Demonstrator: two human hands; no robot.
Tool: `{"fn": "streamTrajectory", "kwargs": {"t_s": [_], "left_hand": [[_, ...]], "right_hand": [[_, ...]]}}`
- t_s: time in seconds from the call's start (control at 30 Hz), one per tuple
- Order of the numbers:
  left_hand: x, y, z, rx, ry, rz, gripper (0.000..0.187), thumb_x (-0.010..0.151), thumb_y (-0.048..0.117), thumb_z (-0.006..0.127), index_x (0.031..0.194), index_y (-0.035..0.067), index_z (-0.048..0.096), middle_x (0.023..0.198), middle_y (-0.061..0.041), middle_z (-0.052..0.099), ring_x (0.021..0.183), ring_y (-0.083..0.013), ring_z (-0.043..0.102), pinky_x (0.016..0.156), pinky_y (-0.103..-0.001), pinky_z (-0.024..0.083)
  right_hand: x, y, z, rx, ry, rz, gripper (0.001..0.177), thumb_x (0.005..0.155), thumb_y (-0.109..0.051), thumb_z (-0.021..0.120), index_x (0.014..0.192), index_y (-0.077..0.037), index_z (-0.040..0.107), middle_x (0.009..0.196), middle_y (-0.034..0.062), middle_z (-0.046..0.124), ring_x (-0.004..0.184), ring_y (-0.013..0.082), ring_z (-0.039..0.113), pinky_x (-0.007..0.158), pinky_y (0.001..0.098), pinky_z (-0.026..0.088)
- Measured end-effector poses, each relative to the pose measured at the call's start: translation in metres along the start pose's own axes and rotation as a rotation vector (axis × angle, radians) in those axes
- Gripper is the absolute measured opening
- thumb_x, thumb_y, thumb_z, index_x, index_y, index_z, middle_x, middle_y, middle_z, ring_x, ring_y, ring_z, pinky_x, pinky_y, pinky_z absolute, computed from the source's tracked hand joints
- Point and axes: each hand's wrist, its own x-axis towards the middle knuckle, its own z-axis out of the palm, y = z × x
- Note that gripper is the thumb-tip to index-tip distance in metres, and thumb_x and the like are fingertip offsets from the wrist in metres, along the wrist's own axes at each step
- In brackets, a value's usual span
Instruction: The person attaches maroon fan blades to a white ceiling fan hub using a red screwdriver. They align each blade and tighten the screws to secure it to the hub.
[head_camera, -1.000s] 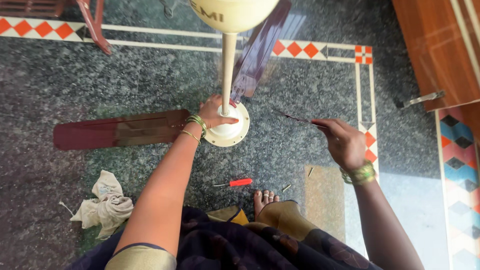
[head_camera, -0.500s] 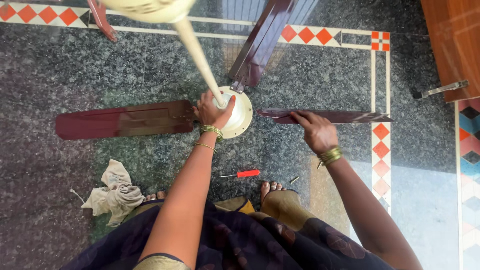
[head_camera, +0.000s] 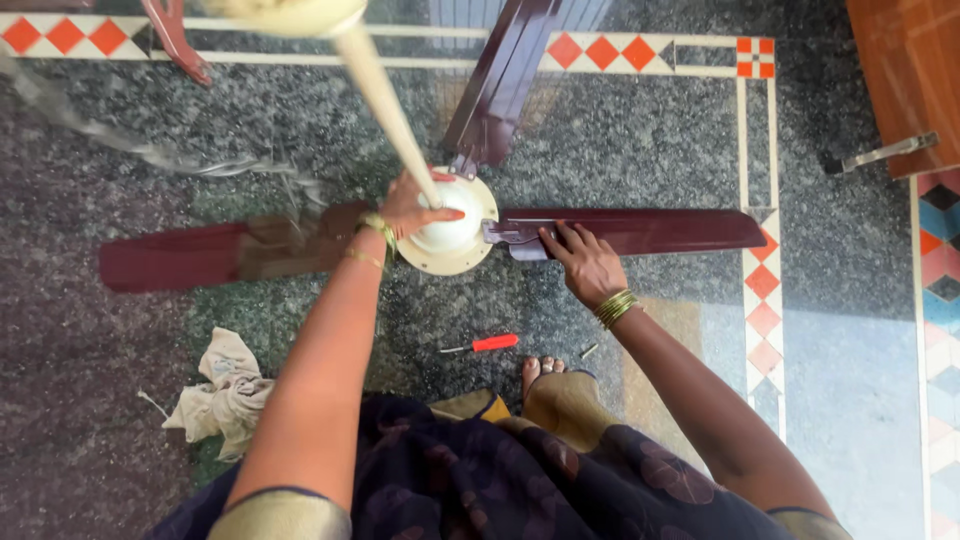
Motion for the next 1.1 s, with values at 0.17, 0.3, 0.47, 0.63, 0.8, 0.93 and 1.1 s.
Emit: {"fn": "streamTrajectory", "kwargs": {"t_s": [0.17, 0.3, 0.47, 0.63, 0.8, 0.93, 1.1], "left_hand": [[-0.026, -0.025, 0.008, -0.103, 0.183, 0.026, 0.071, 0.061, 0.057, 0.086, 0.119, 0.019, 0.070, 0.140, -0.009, 0.054, 0.139, -0.0318, 0.047, 0.120, -0.050, 0.024], [-0.049, -0.042, 0.006, -0.087, 0.250, -0.019, 0.070, 0.065, 0.057, 0.084, 0.122, 0.020, 0.069, 0.140, -0.011, 0.052, 0.136, -0.0329, 0.046, 0.119, -0.050, 0.025], [-0.079, -0.038, 0.005, -0.150, 0.369, -0.108, 0.069, 0.065, 0.058, 0.083, 0.120, 0.019, 0.070, 0.139, -0.011, 0.053, 0.133, -0.0323, 0.050, 0.116, -0.047, 0.037], [-0.082, -0.008, 0.013, -0.006, 0.468, -0.345, 0.068, 0.066, 0.055, 0.083, 0.125, 0.023, 0.070, 0.139, -0.010, 0.051, 0.130, -0.0355, 0.046, 0.105, -0.056, 0.036], [-0.088, 0.015, 0.018, 0.085, 0.679, -0.142, 0.075, 0.067, 0.053, 0.089, 0.126, 0.013, 0.066, 0.130, -0.011, 0.055, 0.120, -0.0379, 0.055, 0.094, -0.055, 0.045], [-0.099, 0.033, 0.028, -0.006, 0.852, -0.147, 0.061, 0.063, 0.041, 0.098, 0.106, 0.007, 0.069, 0.112, -0.009, 0.062, 0.104, -0.0312, 0.066, 0.090, -0.043, 0.056], [-0.106, 0.028, 0.013, -0.149, 0.545, 0.119, 0.032, 0.075, 0.017, 0.089, 0.105, 0.010, 0.077, 0.118, -0.007, 0.073, 0.112, -0.0266, 0.070, 0.098, -0.037, 0.056]], "right_hand": [[0.010, -0.013, 0.001, 0.012, -0.102, -0.036, 0.071, 0.088, -0.004, 0.052, 0.156, -0.020, 0.040, 0.156, 0.0134, 0.046, 0.139, 0.0314, 0.048, 0.106, 0.0457, 0.047], [0.022, -0.028, 0.005, -0.015, -0.152, -0.078, 0.071, 0.090, -0.005, 0.051, 0.157, -0.021, 0.036, 0.158, 0.0138, 0.042, 0.139, 0.0324, 0.046, 0.108, 0.0458, 0.045], [0.025, -0.045, 0.015, -0.005, -0.142, -0.067, 0.072, 0.090, -0.003, 0.049, 0.159, -0.020, 0.033, 0.159, 0.0165, 0.039, 0.141, 0.0344, 0.044, 0.106, 0.0470, 0.045], [0.003, -0.055, 0.026, -0.001, -0.017, 0.005, 0.069, 0.095, -0.002, 0.048, 0.159, -0.024, 0.034, 0.162, 0.0196, 0.039, 0.139, 0.0374, 0.046, 0.110, 0.0474, 0.046], [-0.024, -0.060, 0.034, 0.001, -0.019, -0.013, 0.077, 0.088, 0.002, 0.050, 0.159, -0.023, 0.034, 0.161, 0.0201, 0.038, 0.142, 0.0371, 0.045, 0.106, 0.0460, 0.046], [-0.028, -0.059, 0.035, 0.051, 0.019, -0.001, 0.076, 0.088, -0.002, 0.051, 0.159, -0.025, 0.034, 0.161, 0.0184, 0.038, 0.142, 0.0367, 0.045, 0.108, 0.0472, 0.045], [-0.028, -0.063, 0.035, 0.038, -0.019, 0.030, 0.076, 0.090, 0.000, 0.050, 0.160, -0.027, 0.034, 0.162, 0.0167, 0.038, 0.142, 0.0354, 0.044, 0.109, 0.0457, 0.044]]}}
